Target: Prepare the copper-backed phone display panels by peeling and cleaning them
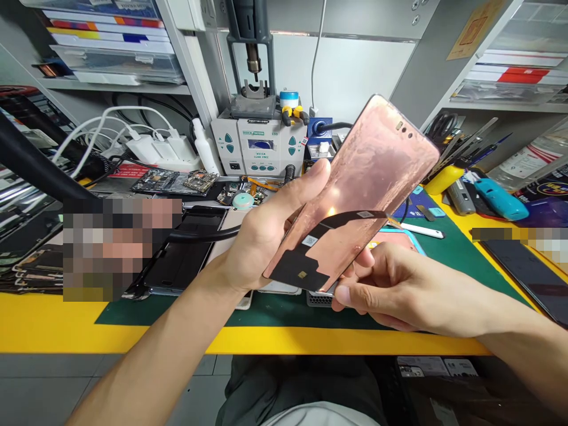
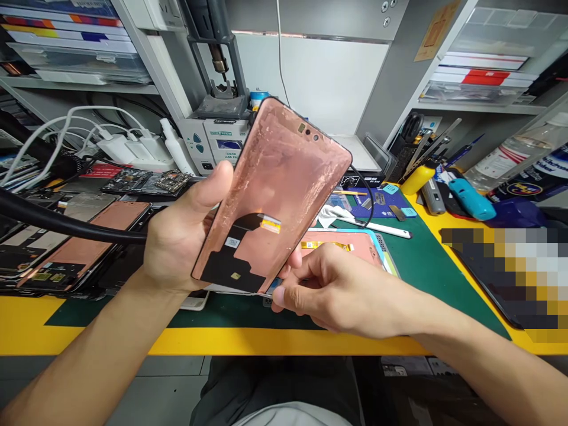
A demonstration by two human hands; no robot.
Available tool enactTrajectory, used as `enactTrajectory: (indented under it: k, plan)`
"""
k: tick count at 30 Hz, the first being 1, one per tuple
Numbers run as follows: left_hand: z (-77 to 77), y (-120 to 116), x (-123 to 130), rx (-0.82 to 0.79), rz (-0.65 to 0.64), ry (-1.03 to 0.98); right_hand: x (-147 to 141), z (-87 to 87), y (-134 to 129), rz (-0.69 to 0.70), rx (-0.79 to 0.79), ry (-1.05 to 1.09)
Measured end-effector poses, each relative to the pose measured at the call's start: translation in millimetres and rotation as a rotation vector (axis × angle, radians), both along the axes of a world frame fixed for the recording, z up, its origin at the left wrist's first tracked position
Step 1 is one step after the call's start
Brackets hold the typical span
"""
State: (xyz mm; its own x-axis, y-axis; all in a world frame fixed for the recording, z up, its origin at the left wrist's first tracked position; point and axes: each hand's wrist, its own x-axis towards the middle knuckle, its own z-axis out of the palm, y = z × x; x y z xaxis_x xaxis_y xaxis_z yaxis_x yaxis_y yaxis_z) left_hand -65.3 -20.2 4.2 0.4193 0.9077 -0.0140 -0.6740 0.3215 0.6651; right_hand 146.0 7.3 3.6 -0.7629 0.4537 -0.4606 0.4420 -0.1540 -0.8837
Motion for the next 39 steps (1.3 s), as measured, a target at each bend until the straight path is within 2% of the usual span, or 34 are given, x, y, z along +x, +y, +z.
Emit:
enactTrajectory:
  k: [5, 13, 17, 22, 28, 34, 39]
  plan:
    - [-0.4, 0.5, 0.0, 0.078, -0.079, 0.050, 0.5, -0.9, -1.0, -0.016, 0.030, 0.017]
    - [2.7, 2.2, 3.2, 0.102, -0.058, 0.155, 2.5, -3.1, 0.1, 0.002, 0.053, 0.031]
    - [2.9, 1.9, 3.1, 0.121, -0.094, 0.147, 4.1, -2.8, -1.4, 0.007, 0.069, 0.009]
    - [6.1, 0.9, 5.6, 0.086, -0.079, 0.077, 2.4, 0.7, -3.2, 0.020, 0.094, -0.017]
    - [6.1, 3.6, 6.2, 0.061, -0.072, 0.078, -1.0, 2.7, -6.9, 0.042, 0.242, -0.052]
    - [6.6, 3.9, 6.0, 0.009, -0.054, 0.069, -2.5, 5.9, -10.2, 0.016, 0.292, -0.048]
    - [6.4, 3.0, 5.5, 0.067, -0.071, 0.122, -1.3, 5.2, -11.5, -0.021, 0.389, -0.072]
